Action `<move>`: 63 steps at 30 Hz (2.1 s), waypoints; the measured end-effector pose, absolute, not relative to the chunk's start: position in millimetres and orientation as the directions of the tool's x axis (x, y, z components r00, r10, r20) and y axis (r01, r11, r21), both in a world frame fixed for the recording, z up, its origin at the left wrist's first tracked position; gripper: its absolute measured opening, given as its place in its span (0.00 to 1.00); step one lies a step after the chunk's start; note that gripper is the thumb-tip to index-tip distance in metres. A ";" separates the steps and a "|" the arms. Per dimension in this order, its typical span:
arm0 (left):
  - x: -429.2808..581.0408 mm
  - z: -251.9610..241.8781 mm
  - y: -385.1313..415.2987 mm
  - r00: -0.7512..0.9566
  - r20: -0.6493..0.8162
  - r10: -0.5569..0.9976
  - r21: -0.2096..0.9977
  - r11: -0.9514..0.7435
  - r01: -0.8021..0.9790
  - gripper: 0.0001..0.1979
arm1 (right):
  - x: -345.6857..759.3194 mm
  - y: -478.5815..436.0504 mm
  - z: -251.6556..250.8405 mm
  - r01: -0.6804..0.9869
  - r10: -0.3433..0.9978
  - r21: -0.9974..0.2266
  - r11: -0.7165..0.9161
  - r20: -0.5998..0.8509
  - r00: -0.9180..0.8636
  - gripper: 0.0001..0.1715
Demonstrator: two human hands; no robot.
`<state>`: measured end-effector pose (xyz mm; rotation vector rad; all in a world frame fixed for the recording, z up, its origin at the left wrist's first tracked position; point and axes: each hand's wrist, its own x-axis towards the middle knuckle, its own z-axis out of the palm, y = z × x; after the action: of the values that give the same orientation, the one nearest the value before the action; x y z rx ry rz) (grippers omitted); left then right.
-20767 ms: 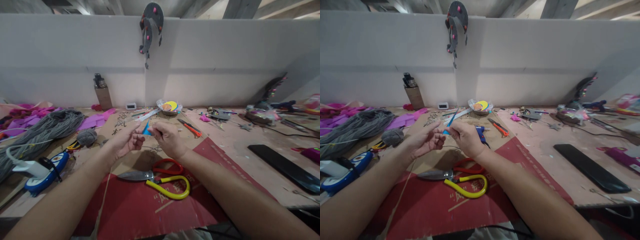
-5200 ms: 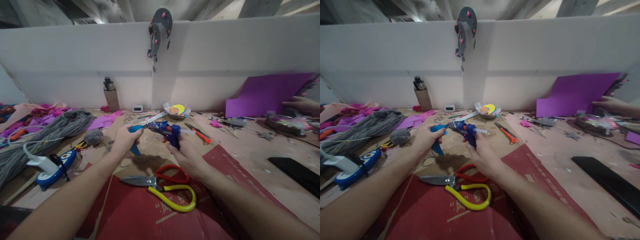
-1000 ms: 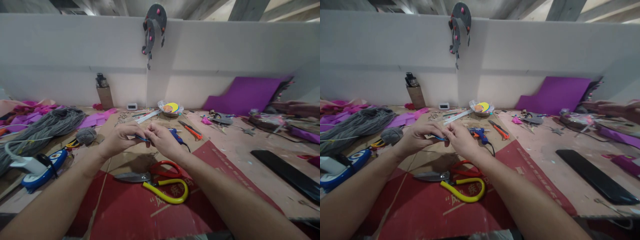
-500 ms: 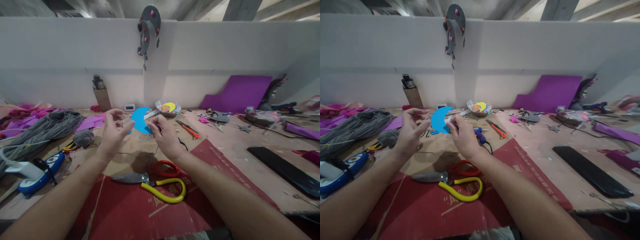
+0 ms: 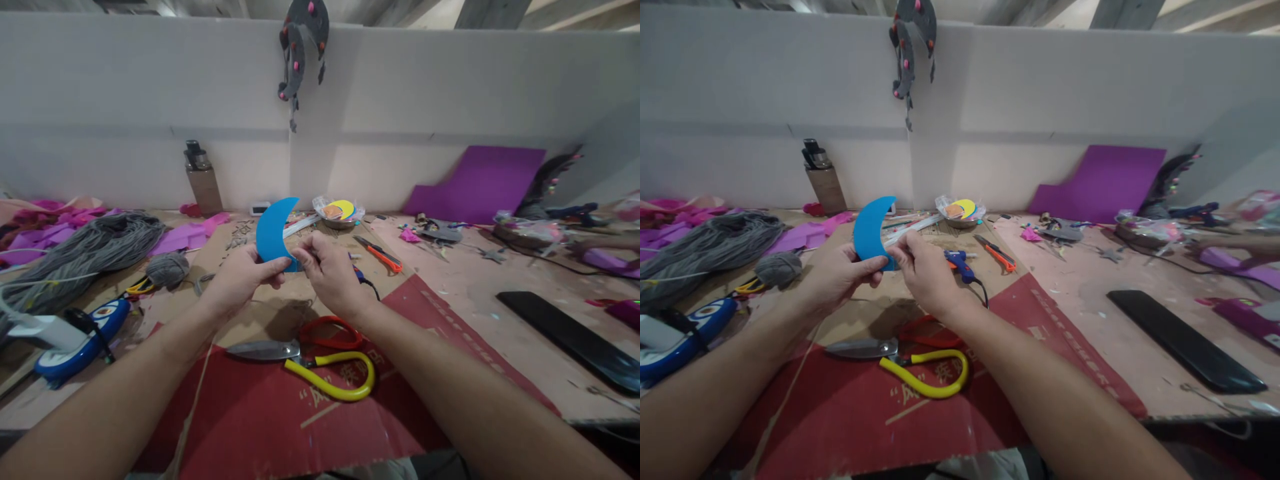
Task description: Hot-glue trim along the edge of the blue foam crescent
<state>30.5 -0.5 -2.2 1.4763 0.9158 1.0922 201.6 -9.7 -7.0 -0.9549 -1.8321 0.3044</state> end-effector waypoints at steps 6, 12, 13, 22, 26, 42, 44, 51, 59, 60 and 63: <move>28.0 -3.5 2.7 0.277 0.184 0.943 0.980 -0.199 0.026 0.16 | 201.5 -8.9 -5.9 0.442 0.771 -0.655 0.613 0.617 -0.156 0.16; 32.8 -0.3 -3.1 0.327 0.175 0.929 0.984 -0.159 -0.074 0.14 | 201.6 -8.8 -6.8 0.454 0.759 -0.637 0.623 0.632 -0.155 0.17; 33.8 -0.3 -4.0 0.330 0.166 0.929 0.985 -0.144 -0.091 0.14 | 201.6 -8.9 -6.8 0.452 0.762 -0.642 0.619 0.630 -0.150 0.17; 40.1 -10.4 -5.6 0.261 0.157 0.952 0.984 -0.127 -0.129 0.17 | 200.1 -10.5 -8.0 0.471 0.756 -0.629 0.618 0.639 -0.138 0.16; 38.5 -4.0 -7.1 0.340 0.099 0.935 0.967 -0.009 -0.255 0.14 | 200.4 -10.3 -9.1 0.459 0.752 -0.633 0.623 0.645 -0.131 0.16; 34.7 -1.0 -4.2 0.316 0.006 0.949 0.971 0.069 -0.227 0.14 | 201.4 -11.4 -7.6 0.516 0.656 -0.498 0.697 0.732 -0.181 0.13; 34.9 -1.9 -3.1 0.255 0.038 0.966 0.971 0.024 -0.237 0.16 | 202.1 -12.1 -6.8 0.542 0.578 -0.414 0.732 0.797 -0.172 0.11; 34.3 -1.2 1.3 0.018 0.110 0.994 0.932 -0.097 -0.349 0.14 | 197.5 -15.4 -15.5 0.539 0.509 -0.281 0.794 0.792 -0.337 0.09; 24.1 -6.8 14.5 -0.117 0.150 0.982 0.934 -0.180 -0.310 0.11 | 206.0 -12.2 -6.7 0.633 0.643 -0.334 0.699 0.681 -0.350 0.18; 22.1 -8.0 16.7 -0.135 0.146 0.980 0.938 -0.180 -0.297 0.11 | 214.6 -11.1 -5.1 0.679 0.677 -0.352 0.644 0.676 -0.291 0.18; 17.0 -11.3 22.1 -0.162 0.141 0.977 0.945 -0.182 -0.271 0.12 | 245.4 -5.9 -10.8 0.854 0.794 -0.337 0.397 0.593 -0.135 0.15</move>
<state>17.0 22.1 -11.3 1.0356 1.0069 1.5561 245.4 -5.9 -10.8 -1.4084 -1.9348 -0.1060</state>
